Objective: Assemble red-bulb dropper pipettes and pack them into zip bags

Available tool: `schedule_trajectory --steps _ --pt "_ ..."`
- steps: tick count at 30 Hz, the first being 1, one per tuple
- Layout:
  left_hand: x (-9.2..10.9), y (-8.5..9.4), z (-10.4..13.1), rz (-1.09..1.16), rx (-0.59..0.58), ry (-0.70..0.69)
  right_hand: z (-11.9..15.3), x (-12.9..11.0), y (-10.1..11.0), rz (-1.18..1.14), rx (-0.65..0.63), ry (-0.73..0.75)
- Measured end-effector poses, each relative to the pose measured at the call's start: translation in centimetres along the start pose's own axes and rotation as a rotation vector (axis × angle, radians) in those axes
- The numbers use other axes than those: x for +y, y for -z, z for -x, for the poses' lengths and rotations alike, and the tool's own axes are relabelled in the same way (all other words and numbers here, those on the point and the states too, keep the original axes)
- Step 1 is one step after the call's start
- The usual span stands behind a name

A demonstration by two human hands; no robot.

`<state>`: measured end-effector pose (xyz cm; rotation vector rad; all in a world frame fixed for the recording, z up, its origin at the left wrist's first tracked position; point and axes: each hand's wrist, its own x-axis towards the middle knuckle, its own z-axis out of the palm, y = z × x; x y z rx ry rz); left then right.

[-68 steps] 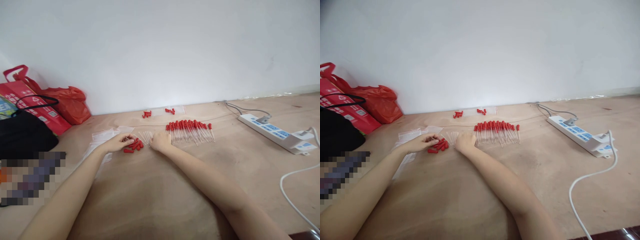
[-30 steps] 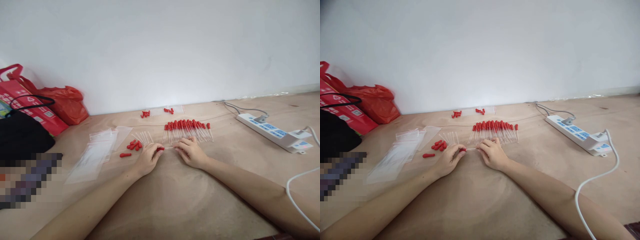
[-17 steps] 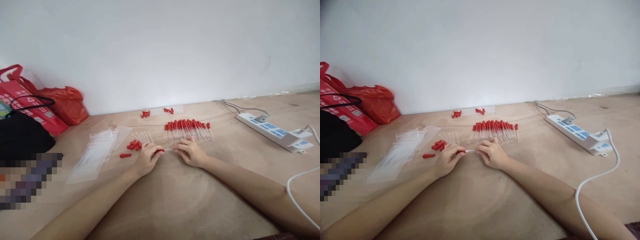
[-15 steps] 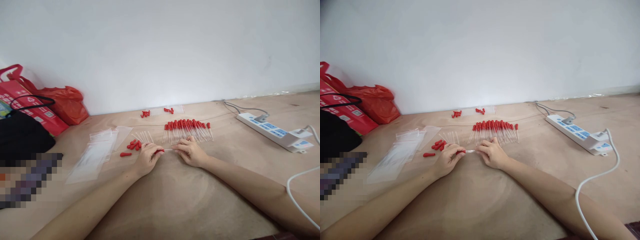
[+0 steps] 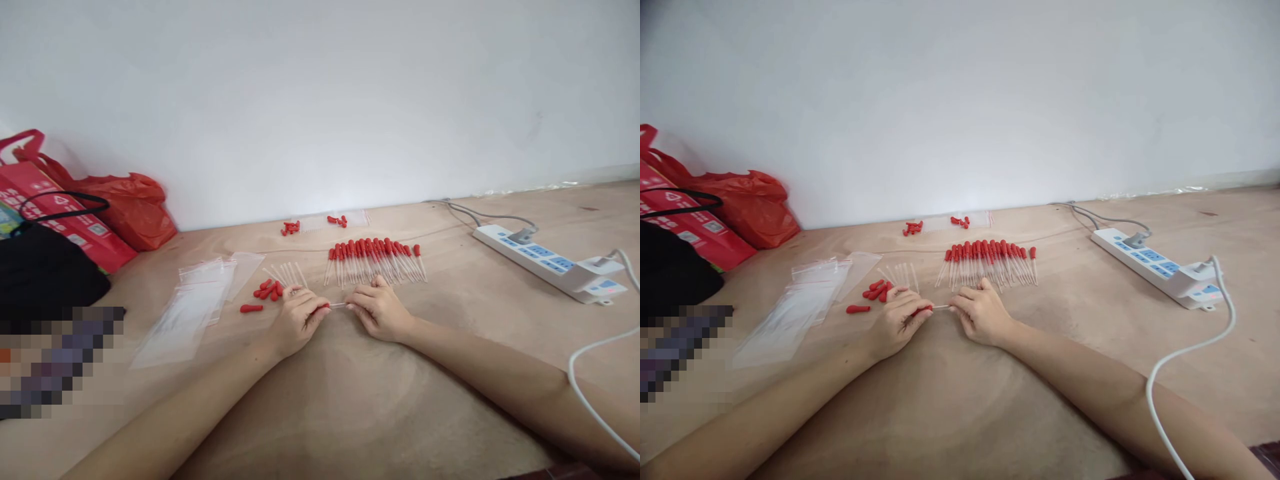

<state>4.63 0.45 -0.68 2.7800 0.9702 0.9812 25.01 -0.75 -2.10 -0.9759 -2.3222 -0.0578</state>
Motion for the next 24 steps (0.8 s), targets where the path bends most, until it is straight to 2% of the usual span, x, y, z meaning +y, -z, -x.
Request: schedule_trajectory --steps 3,8,14,16,20,24 --pt "0.2 0.0 -0.1 -0.015 -0.013 -0.025 -0.1 -0.2 -0.1 0.018 -0.013 0.001" --pt "0.1 -0.2 0.0 -0.027 0.028 -0.085 -0.2 -0.5 -0.1 -0.018 -0.083 -0.029" --pt "-0.6 -0.4 0.1 -0.02 0.049 -0.134 -0.7 -0.8 -0.1 -0.06 -0.168 -0.088" --pt "-0.9 -0.2 0.0 -0.009 0.045 -0.106 -0.9 -0.8 0.0 -0.061 -0.173 -0.116" --pt "-1.2 0.2 0.0 0.033 0.042 0.034 -1.2 -0.5 0.3 -0.062 -0.164 -0.139" --pt "-0.8 0.3 -0.1 0.063 0.025 0.05 -1.1 -0.4 0.4 -0.111 -0.15 -0.134"
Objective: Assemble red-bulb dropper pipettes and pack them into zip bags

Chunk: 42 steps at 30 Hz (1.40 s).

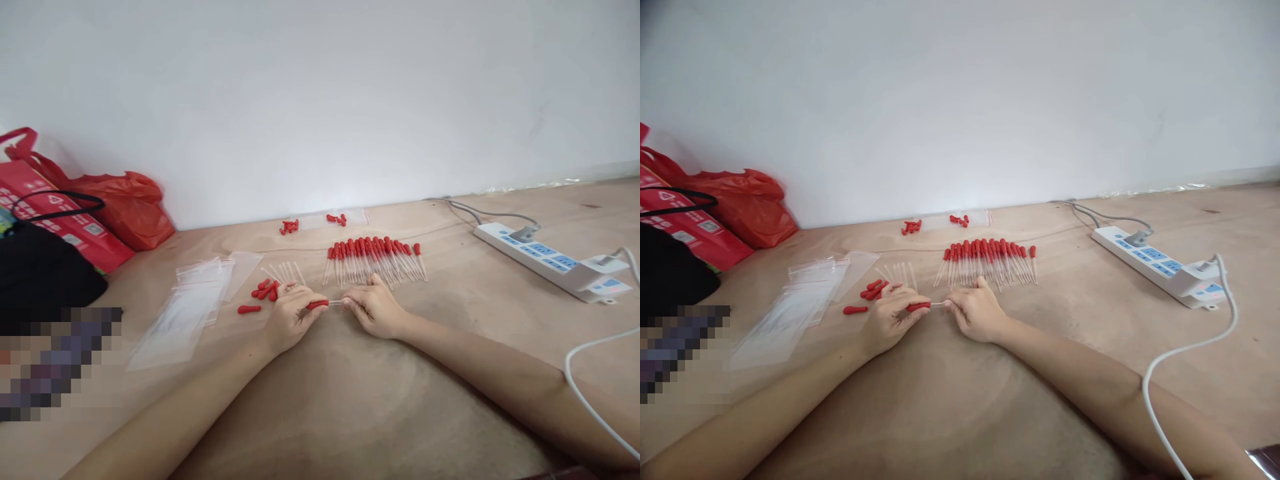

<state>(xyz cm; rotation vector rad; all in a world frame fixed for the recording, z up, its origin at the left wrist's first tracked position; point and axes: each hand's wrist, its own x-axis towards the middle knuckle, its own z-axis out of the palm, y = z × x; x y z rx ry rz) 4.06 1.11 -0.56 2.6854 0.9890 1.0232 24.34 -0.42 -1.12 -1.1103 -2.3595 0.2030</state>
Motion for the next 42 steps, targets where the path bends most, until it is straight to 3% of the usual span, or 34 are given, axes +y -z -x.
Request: schedule_trajectory --steps 7,14,20,22,26,29,31,36,42 --pt "0.8 -0.2 0.1 0.054 0.006 0.065 -0.1 0.1 -0.2 -0.037 0.007 0.047" --pt "0.3 0.1 0.0 0.144 0.011 0.175 -0.7 0.4 1.0 0.091 -0.046 0.142" --pt "-0.7 1.7 -0.6 0.217 -0.219 0.165 -1.3 0.6 2.0 0.096 -0.146 0.205" --pt "-2.0 2.9 -1.1 0.162 -0.196 0.258 -1.9 1.0 1.9 0.014 -0.119 0.099" --pt "-6.0 5.9 -1.7 0.056 0.004 0.495 -4.3 1.6 1.1 -0.083 0.072 -0.32" --pt "-8.5 7.4 -1.3 -0.002 -0.131 0.559 -6.5 1.5 0.1 -0.002 0.105 -0.536" --pt "-9.1 7.8 -0.9 0.023 -0.205 0.609 -7.8 1.1 -0.5 0.077 0.076 -0.625" --pt "-7.9 7.9 -1.0 0.191 -0.349 0.683 -9.4 0.3 -1.8 0.229 -0.009 -0.705" --pt "-7.6 8.0 -1.1 0.256 -0.334 0.712 -9.4 0.3 -2.2 0.293 -0.041 -0.667"
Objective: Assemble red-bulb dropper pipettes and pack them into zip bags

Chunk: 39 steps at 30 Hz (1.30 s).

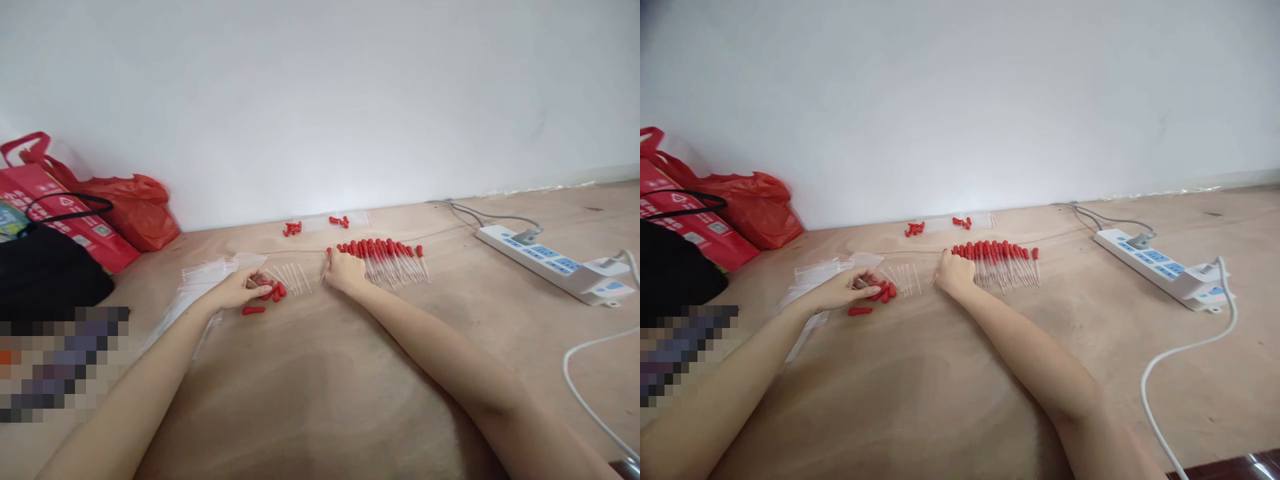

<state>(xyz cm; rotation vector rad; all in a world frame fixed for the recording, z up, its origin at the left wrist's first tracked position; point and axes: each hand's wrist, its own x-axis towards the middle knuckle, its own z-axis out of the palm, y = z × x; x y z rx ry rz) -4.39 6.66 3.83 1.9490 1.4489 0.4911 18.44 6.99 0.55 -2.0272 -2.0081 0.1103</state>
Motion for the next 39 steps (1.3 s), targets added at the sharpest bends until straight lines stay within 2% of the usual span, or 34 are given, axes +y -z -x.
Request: schedule_trajectory --steps 3,8,15,19,23,27,32,36,39 --pt "-0.6 -0.4 -0.4 0.087 0.011 -0.014 0.2 -0.2 0.1 0.003 0.014 0.018" --pt "-1.0 -1.8 -1.2 0.159 0.106 -0.004 0.8 -1.6 0.2 -0.011 0.046 0.126" --pt "-1.1 -3.1 -1.4 0.177 0.093 -0.079 0.8 -3.9 -0.3 -0.027 -0.058 0.134" --pt "-1.4 -3.2 -1.5 0.156 0.122 -0.118 0.7 -4.2 -0.2 -0.013 -0.119 0.128" --pt "-1.5 -3.2 -1.6 0.12 0.187 -0.126 1.0 -3.9 0.1 -0.005 -0.126 0.123" --pt "-1.6 -3.1 -1.6 0.098 0.231 -0.147 1.9 -2.5 0.9 -0.009 -0.119 0.102" --pt "-0.6 -3.5 -1.5 0.055 0.329 -0.149 3.0 1.4 2.0 -0.125 -0.033 0.075" --pt "1.4 -5.5 -0.4 0.056 0.371 -0.243 4.1 5.1 1.8 -0.338 0.085 0.221" --pt "3.0 -7.7 0.9 -0.041 0.335 -0.386 5.4 7.2 1.1 -0.465 0.142 0.354"
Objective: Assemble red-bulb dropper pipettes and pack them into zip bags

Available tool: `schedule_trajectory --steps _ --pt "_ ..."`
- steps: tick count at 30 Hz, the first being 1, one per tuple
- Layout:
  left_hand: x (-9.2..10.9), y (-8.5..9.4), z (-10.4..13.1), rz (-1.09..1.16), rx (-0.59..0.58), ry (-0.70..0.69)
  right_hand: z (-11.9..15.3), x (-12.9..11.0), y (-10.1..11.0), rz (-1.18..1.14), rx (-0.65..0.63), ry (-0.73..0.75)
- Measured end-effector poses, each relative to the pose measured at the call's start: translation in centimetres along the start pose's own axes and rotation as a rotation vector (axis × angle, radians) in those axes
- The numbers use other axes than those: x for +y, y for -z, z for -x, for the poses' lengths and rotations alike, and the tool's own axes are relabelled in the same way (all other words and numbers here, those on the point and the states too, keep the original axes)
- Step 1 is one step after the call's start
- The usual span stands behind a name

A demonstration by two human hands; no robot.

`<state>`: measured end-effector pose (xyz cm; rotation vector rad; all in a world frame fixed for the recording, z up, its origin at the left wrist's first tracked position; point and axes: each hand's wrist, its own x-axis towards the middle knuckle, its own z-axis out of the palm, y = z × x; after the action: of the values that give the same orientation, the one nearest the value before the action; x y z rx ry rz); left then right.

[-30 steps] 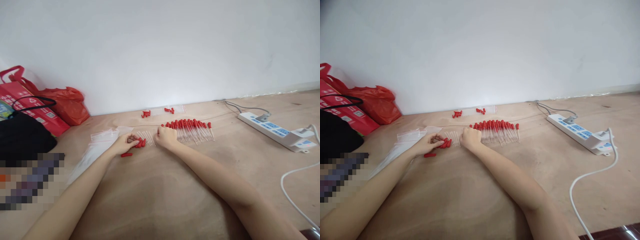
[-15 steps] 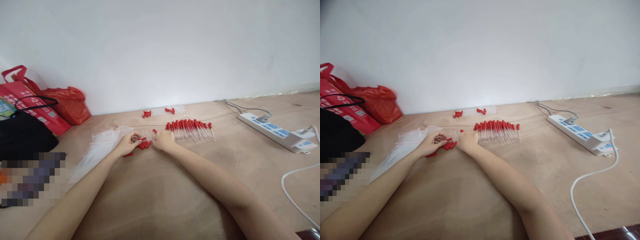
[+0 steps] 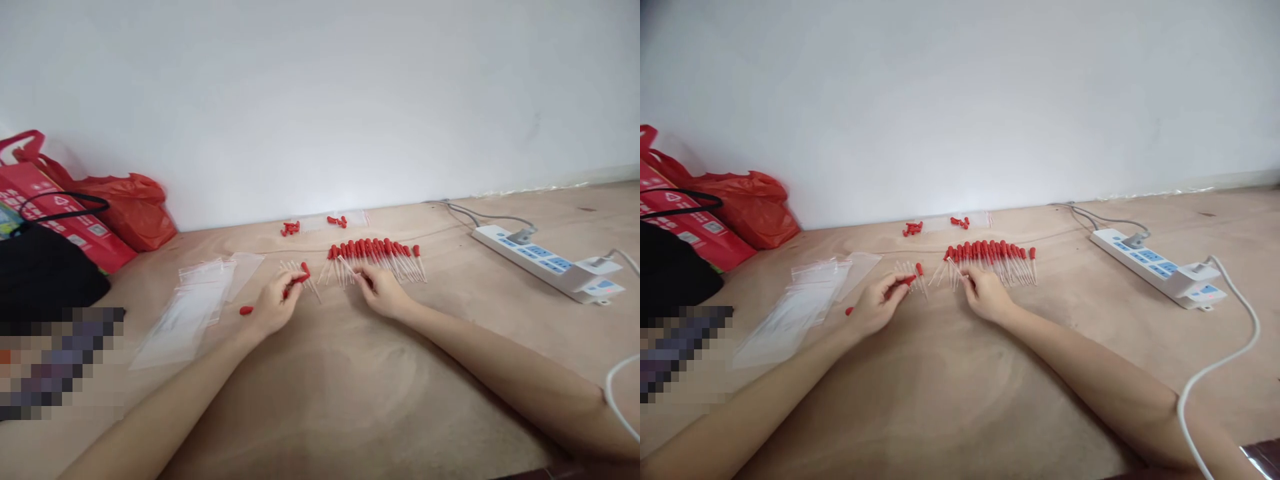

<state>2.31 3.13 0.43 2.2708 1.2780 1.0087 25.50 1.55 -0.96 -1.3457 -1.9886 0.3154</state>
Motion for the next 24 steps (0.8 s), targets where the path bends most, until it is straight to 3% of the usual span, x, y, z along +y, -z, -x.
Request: schedule_trajectory --steps 6,13,19,24 --pt "1.6 -1.8 1.5 -0.033 -0.09 -0.157 2.3 0.6 0.3 -0.111 0.047 0.114" --pt "1.4 -1.8 1.4 -0.034 -0.082 -0.186 2.4 -0.2 -0.1 0.004 -0.057 0.287" --pt "1.3 -1.9 1.5 -0.042 -0.072 -0.223 2.5 -0.4 -0.3 0.072 -0.121 0.349" --pt "1.2 -2.0 1.4 -0.032 -0.04 -0.335 2.3 -0.2 -0.5 0.098 -0.115 0.41"
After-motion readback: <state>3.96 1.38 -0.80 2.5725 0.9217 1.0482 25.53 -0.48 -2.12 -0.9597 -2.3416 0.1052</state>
